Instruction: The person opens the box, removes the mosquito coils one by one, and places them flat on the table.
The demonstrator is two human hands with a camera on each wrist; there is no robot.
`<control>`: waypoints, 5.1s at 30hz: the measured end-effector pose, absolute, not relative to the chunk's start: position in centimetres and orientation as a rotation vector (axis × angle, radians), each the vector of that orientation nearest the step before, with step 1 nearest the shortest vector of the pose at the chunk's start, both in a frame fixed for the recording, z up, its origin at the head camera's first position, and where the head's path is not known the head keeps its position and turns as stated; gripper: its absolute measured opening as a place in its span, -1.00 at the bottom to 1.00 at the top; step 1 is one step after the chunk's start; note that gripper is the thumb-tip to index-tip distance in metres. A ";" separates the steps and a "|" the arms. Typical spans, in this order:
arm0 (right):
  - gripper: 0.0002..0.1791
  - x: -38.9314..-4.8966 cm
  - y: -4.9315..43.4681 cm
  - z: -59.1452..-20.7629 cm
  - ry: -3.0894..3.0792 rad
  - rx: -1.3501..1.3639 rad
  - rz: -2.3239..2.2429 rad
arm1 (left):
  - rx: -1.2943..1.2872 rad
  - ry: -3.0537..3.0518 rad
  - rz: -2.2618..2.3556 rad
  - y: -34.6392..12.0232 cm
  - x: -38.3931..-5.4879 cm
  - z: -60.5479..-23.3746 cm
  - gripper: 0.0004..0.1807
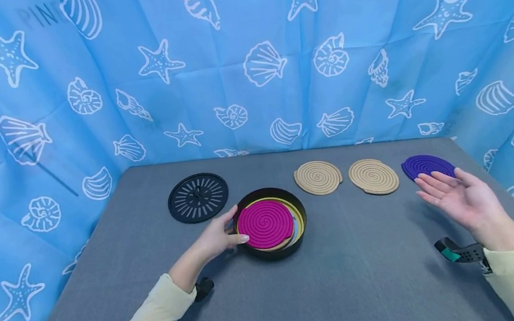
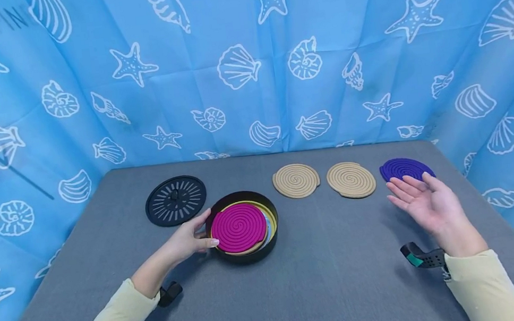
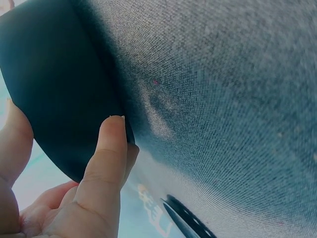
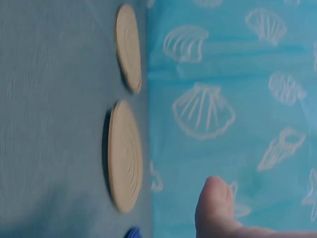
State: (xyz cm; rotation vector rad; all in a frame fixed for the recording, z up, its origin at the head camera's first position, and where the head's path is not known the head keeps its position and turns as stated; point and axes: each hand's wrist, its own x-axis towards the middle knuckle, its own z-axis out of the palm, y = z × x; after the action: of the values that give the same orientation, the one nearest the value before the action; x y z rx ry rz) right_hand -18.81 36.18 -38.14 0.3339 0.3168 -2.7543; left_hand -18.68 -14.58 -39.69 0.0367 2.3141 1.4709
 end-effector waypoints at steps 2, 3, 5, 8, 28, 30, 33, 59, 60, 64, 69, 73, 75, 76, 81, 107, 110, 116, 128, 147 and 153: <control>-0.57 -18.6 35.3 -38.0 0.361 0.266 -2.741 | 0.035 2.315 1.471 -14.6 -18.7 -39.7 -0.06; -0.55 -18.4 34.9 -38.0 0.388 0.236 -2.732 | 0.035 2.315 1.470 -14.6 -18.7 -39.8 -0.06; -0.53 -18.2 34.0 -38.0 0.430 0.175 -2.716 | 0.035 2.315 1.468 -14.7 -18.7 -39.8 -0.06; -0.51 -18.0 32.9 -37.9 0.460 0.064 -2.677 | 0.032 2.316 1.463 -14.6 -18.8 -39.9 -0.06; -0.54 -17.2 24.5 -35.9 1.009 -0.295 -2.396 | 0.033 2.313 1.466 -14.7 -18.9 -39.9 -0.07; -0.56 -17.2 23.7 -35.7 1.026 -0.299 -2.369 | 0.029 2.310 1.470 -14.7 -18.9 -39.9 -0.07; -0.53 -17.2 22.6 -35.4 1.112 -0.301 -2.315 | 0.027 2.311 1.468 -14.7 -19.0 -39.9 -0.08; -0.25 -18.6 12.6 -35.6 1.472 -0.172 -1.989 | 0.038 2.328 1.441 -14.8 -18.8 -39.9 -0.06; -0.24 -18.9 12.4 -35.6 1.469 -0.163 -1.982 | 0.042 2.332 1.436 -14.8 -18.8 -39.9 -0.06; -0.23 -19.9 12.0 -35.9 1.445 -0.123 -1.982 | 0.038 2.331 1.439 -14.8 -18.8 -39.8 -0.06; -0.20 -20.9 11.6 -36.2 1.418 -0.081 -1.986 | 0.021 2.321 1.446 -14.8 -18.9 -39.7 -0.07; -0.19 -21.5 11.3 -36.4 1.425 -0.062 -1.963 | 0.014 2.308 1.448 -14.8 -19.0 -39.7 -0.07; -0.19 -21.6 11.1 -36.4 1.440 -0.058 -1.950 | 0.012 2.299 1.455 -14.8 -19.0 -39.6 -0.07; -0.19 -21.6 11.1 -36.4 1.446 -0.059 -1.944 | 0.012 2.298 1.457 -14.8 -19.0 -39.7 -0.07; -0.20 -21.7 11.0 -36.2 1.442 -0.060 -1.919 | 0.019 2.293 1.468 -14.7 -18.9 -39.6 -0.08; -0.42 -22.0 11.1 -35.9 1.537 0.021 -1.938 | 0.014 2.278 1.471 -15.0 -19.0 -39.5 -0.07; -0.49 -22.1 10.6 -36.1 1.544 0.015 -1.930 | 0.024 2.281 1.472 -15.1 -18.9 -39.5 -0.07; -0.77 -22.2 9.6 -37.1 1.509 -0.023 -1.901 | 0.037 2.291 1.476 -15.0 -18.8 -39.6 -0.06; -0.41 -20.9 8.3 -38.1 1.594 -0.146 -1.862 | 0.027 2.295 1.465 -14.5 -18.9 -39.5 -0.06; -0.38 -20.2 12.3 -36.5 1.526 -0.131 -1.960 | 0.054 2.296 1.461 -14.6 -18.8 -39.5 -0.08; -0.37 -20.2 14.8 -35.9 1.560 -0.149 -1.959 | 0.023 2.300 1.448 -14.6 -18.8 -39.5 -0.08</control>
State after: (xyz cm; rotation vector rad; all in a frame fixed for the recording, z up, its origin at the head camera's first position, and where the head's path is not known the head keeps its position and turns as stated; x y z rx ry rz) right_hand -20.15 14.81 -35.88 -0.1494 1.5598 -1.9593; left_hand -18.81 -14.58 -39.54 0.0227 2.2997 1.4480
